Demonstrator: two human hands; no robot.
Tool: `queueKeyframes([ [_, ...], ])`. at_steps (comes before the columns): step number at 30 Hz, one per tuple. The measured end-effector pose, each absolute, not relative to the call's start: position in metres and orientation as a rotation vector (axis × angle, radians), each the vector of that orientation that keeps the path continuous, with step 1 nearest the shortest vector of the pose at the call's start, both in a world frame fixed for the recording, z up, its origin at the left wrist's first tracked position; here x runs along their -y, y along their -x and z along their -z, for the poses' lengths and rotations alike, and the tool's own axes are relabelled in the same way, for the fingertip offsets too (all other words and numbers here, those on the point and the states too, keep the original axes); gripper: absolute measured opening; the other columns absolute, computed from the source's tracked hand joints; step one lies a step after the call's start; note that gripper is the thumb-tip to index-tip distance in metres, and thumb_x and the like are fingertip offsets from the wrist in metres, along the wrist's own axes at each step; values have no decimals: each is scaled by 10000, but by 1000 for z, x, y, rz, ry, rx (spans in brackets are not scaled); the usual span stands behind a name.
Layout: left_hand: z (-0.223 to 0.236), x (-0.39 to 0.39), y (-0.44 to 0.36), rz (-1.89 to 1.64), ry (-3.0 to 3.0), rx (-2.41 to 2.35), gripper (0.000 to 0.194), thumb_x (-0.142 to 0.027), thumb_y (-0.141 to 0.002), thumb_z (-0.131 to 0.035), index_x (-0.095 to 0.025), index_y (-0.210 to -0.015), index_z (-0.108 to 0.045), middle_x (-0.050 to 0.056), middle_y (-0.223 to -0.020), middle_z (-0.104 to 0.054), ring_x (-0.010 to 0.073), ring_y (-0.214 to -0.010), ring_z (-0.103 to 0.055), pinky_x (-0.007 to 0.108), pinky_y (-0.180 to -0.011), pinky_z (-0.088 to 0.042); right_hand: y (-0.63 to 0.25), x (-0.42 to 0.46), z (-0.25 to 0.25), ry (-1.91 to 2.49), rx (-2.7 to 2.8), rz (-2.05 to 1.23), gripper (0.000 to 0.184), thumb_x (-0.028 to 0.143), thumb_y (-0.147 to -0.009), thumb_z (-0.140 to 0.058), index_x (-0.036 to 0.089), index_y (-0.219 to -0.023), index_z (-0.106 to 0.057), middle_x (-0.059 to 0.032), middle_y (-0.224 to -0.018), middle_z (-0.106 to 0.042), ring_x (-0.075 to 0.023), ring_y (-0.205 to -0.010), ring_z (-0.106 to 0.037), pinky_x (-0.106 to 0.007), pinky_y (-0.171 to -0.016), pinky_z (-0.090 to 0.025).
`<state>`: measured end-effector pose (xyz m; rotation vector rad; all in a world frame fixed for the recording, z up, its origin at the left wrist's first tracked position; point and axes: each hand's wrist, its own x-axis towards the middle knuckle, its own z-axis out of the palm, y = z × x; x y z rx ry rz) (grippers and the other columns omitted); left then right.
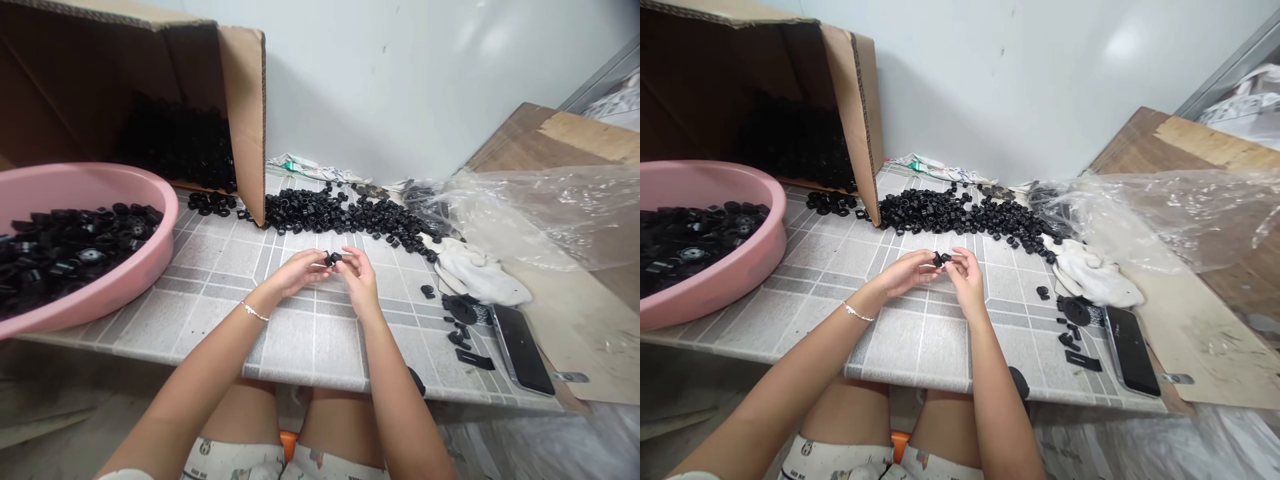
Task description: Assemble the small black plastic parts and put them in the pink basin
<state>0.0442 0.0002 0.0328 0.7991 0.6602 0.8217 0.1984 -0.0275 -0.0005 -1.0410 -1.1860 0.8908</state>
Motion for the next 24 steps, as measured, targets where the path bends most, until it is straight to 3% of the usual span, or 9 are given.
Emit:
queueKeyframes([
  [5,-28,-4,-43,-812,-825,-731,150,-209,-756,-685,-103,-821,-601,52,-830,-628,120,-771,-598,269,-766,-456,-199,27,4,1082,1238,-857,265,345,-737,-704,218,-959,-640,-51,-940,-690,-196,-890,-648,-374,-873,-516],
  [19,-27,-6,-41,-822,-929,-803,215,-196,-734,-724,-132,-873,-572,24,-828,-626,98,-776,-589,281,-807,-414,-199,29,6,1130,1341,-814,267,344,-764,-662,213,-997,-665,-66,-998,-699,-200,-896,-656,-378,-882,-512],
  [24,-20,-6,-44,-777,-878,-800,144,-169,-797,-673,-117,-854,-552,46,-820,-648,120,-781,-652,321,-894,-455,-200,29,6,1265,1348,-763,291,433,-762,-645,191,-922,-670,-61,-871,-709,-199,-766,-654,-351,-786,-509],
])
